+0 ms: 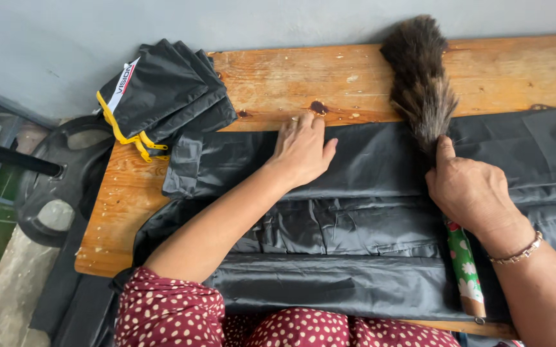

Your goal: The person unzips a black drawstring bag, removes a folded black fabric item, and places it on a wooden table. They then use a brush to sweep the surface of the fabric item repeatedly.

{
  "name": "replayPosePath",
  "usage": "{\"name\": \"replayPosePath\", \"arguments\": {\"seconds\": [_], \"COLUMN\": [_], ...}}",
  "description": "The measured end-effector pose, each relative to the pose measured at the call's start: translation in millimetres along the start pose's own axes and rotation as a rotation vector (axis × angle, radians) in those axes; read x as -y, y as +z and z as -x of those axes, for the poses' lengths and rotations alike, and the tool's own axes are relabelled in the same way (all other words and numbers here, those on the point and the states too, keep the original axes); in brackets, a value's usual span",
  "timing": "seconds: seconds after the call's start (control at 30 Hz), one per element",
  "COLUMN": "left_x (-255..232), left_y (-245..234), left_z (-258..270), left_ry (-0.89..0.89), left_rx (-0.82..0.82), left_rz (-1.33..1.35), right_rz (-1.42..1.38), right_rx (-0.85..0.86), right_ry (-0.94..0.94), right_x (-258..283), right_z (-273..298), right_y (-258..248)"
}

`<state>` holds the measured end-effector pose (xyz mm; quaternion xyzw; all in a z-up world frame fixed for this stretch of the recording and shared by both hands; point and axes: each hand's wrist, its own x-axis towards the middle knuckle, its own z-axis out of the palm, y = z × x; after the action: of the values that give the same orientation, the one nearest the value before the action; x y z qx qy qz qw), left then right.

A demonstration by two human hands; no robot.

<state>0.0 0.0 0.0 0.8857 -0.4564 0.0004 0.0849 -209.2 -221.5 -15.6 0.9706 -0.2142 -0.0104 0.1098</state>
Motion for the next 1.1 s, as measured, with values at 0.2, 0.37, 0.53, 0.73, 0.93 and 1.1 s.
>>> {"name": "replayPosePath", "arguments": {"seconds": [0.2,0.37,0.53,0.73,0.93,1.1], "left_x": [18.2,28.1,17.1,22.6,43.6,-11.8], "left_y": [14.1,20.1,-5.6,-31.4,-21.8,-15.4], "left_z": [3.3,3.1,11.4,21.4,21.4,42.1], "left_ry": [-0.006,-0.032,-0.002,0.089,0.09,0.159], "left_rx": [-0.187,-0.182,-0.261,-0.268,-0.126,-0.201], "left_rz": [0.006,0.024,-0.012,-0.11,-0.141,-0.062], "right_rz": [-0.009,-0.052,-0.282,-0.294,-0.174,-0.188], "right_rx": [-0.063,-0.064,0.008,-0.032,0.045,0.093], "right_ry": [-0.019,0.019,0.102,0.058,-0.05,-0.043], "right_x": [2.5,4.7,7.2,28.4,51.8,62.3], "right_z": [1.3,-1.7,-3.4,27.6,52.4,68.0], "right_y": [2.7,2.1,-5.4,-38.1,-27.4,-22.0]}}
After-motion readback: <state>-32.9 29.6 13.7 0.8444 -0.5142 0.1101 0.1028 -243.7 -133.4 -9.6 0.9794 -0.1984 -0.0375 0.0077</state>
